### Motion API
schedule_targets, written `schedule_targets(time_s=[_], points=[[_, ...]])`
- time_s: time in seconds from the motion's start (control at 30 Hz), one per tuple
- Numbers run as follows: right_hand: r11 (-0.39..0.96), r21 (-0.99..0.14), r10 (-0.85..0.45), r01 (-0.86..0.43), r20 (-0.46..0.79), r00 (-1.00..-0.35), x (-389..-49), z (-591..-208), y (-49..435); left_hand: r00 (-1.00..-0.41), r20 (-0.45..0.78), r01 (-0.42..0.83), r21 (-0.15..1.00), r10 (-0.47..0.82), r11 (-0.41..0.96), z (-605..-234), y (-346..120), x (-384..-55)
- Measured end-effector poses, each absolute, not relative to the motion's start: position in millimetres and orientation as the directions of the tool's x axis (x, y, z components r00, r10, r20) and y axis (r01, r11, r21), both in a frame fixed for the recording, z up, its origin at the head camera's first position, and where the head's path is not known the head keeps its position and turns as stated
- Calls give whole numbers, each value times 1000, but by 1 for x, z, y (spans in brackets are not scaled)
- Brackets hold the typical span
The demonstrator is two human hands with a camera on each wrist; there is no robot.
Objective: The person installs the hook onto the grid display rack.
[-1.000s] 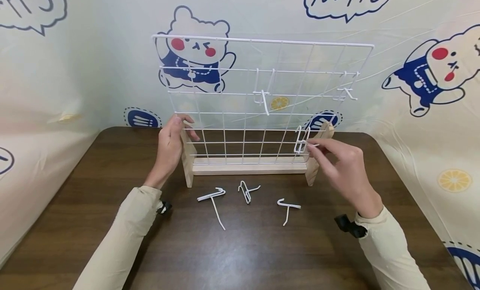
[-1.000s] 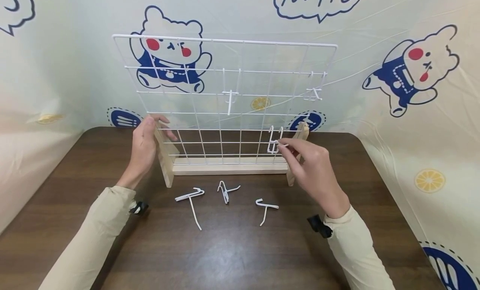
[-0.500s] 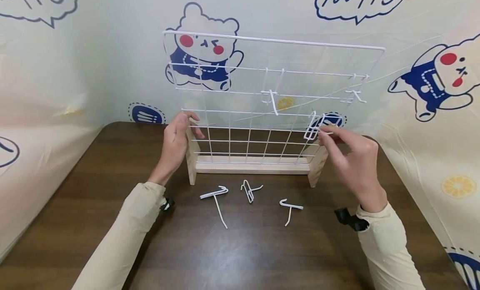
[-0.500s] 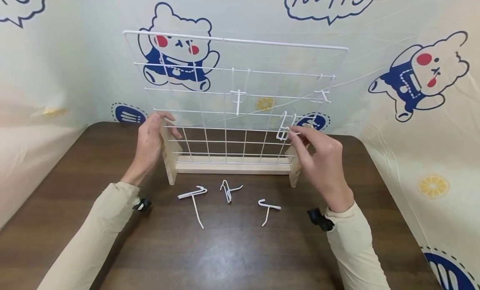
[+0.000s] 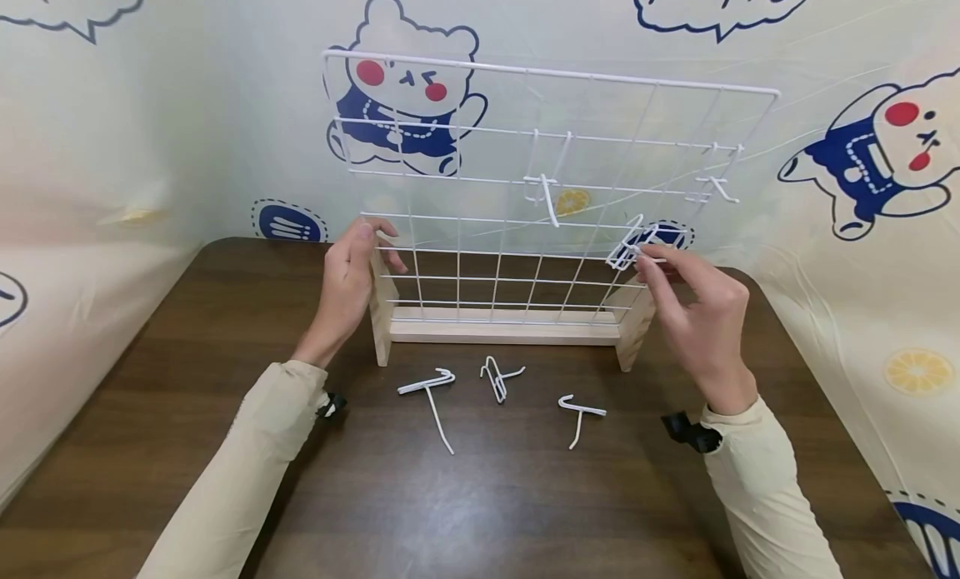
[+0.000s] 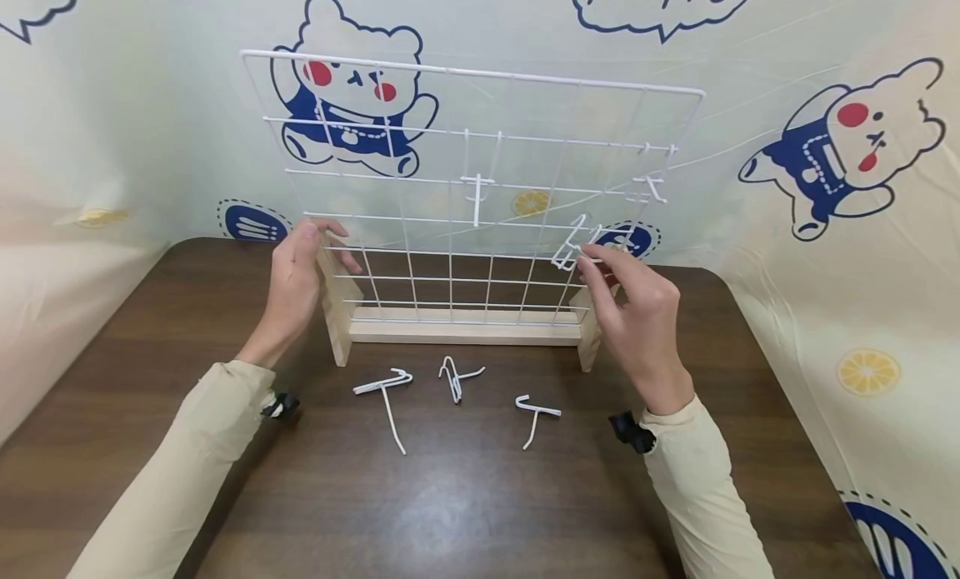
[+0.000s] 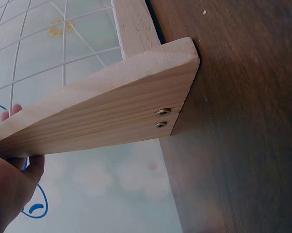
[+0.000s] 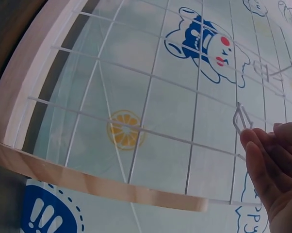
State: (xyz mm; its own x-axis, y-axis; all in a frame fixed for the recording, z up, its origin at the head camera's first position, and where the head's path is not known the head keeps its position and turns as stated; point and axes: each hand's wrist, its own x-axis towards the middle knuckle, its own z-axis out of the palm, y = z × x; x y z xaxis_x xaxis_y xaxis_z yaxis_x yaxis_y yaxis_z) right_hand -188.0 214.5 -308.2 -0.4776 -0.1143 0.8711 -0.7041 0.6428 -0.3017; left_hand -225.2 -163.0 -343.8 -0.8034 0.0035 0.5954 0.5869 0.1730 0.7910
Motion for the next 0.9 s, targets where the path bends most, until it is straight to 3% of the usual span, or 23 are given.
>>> schedule_targets(time_s=[0.43, 0.63, 0.9], points=[[641, -269, -129, -719, 885, -447, -195, -311, 207, -801, 598, 591, 794, -7, 141, -356, -170, -236], [649, -265, -158, -713, 870, -467, -199, -317, 208, -807, 590, 583, 799, -8, 151, -347, -164, -224], [679, -228, -257, -698, 817, -517, -193, -317, 212, -806, 591, 586, 801, -7, 127, -365, -169, -241]])
